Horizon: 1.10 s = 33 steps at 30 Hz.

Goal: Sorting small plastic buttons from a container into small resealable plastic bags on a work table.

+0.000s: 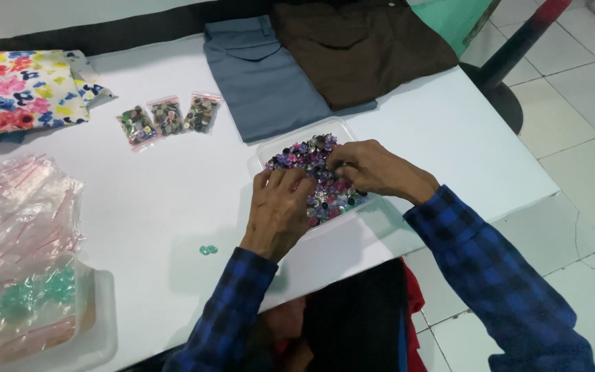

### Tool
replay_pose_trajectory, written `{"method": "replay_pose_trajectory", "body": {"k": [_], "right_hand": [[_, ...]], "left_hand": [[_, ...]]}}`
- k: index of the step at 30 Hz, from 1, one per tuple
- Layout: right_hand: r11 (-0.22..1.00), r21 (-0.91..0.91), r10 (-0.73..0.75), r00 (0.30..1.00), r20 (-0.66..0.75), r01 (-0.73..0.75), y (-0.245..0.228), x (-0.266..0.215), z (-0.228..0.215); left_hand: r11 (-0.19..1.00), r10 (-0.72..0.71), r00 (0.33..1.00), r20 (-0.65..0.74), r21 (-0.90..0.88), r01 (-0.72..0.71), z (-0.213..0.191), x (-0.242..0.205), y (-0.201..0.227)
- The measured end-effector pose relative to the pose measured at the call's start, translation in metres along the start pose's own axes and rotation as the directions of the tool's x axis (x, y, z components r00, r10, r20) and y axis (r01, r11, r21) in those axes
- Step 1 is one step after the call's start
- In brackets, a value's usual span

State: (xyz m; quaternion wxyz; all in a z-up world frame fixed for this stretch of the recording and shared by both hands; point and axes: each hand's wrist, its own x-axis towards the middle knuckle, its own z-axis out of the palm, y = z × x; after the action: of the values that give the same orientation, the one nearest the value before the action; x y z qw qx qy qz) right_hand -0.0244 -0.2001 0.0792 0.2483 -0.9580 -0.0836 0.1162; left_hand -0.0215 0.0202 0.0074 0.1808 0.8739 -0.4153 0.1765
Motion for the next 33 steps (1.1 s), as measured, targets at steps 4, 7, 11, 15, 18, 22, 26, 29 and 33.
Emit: {"method": "replay_pose_trajectory", "body": {"k": [4, 7, 11, 15, 18, 22, 26, 29, 33], "right_hand": [[1.0, -0.001, -0.006, 0.998, 0.068, 0.006, -0.021, -0.009, -0.003], [0.999, 0.031, -0.023, 0.97, 0.242, 0.016, -0.035, -0.008, 0.002], [0.993, -0.002, -0.109, 0.917, 0.383, 0.119, -0.035, 0.0, 0.02], [0.984, 0.044, -0.178, 0.935, 0.307, 0.173, -0.052, -0.008, 0.004], [0.988, 0.154, -0.028, 0.973, 0.228, -0.008, -0.044, -0.003, 0.003], [0.948, 0.289, 0.07, 0.973, 0.221, -0.134, -0.037, -0.006, 0.009], [0.941, 0.31, 0.072, 0.978, 0.197, -0.132, -0.032, -0.002, 0.012], [0.951, 0.297, 0.04, 0.987, 0.158, -0.086, -0.03, -0.001, 0.016], [0.993, 0.12, -0.033, 0.991, 0.126, 0.018, -0.016, 0.005, 0.029]], "left_hand": [[0.996, -0.085, 0.996, 0.036, -0.013, 0.085, 0.008, -0.008, -0.004], [0.99, -0.129, 0.99, 0.062, -0.051, 0.132, 0.005, -0.009, -0.006], [0.986, -0.128, 0.989, 0.074, -0.094, 0.134, 0.002, -0.008, -0.007], [0.98, -0.126, 0.99, 0.068, -0.143, 0.135, -0.007, -0.007, -0.006], [0.974, -0.138, 0.97, 0.199, -0.152, 0.17, -0.013, -0.005, -0.017], [0.981, -0.077, 0.953, 0.294, -0.147, 0.124, 0.001, 0.008, -0.026], [0.998, -0.057, 0.925, 0.376, 0.023, 0.052, -0.001, 0.021, -0.027], [0.994, -0.087, 0.89, 0.447, 0.095, 0.049, -0.007, 0.031, -0.02], [0.976, -0.127, 0.887, 0.445, 0.216, 0.032, 0.016, 0.035, -0.017]]}}
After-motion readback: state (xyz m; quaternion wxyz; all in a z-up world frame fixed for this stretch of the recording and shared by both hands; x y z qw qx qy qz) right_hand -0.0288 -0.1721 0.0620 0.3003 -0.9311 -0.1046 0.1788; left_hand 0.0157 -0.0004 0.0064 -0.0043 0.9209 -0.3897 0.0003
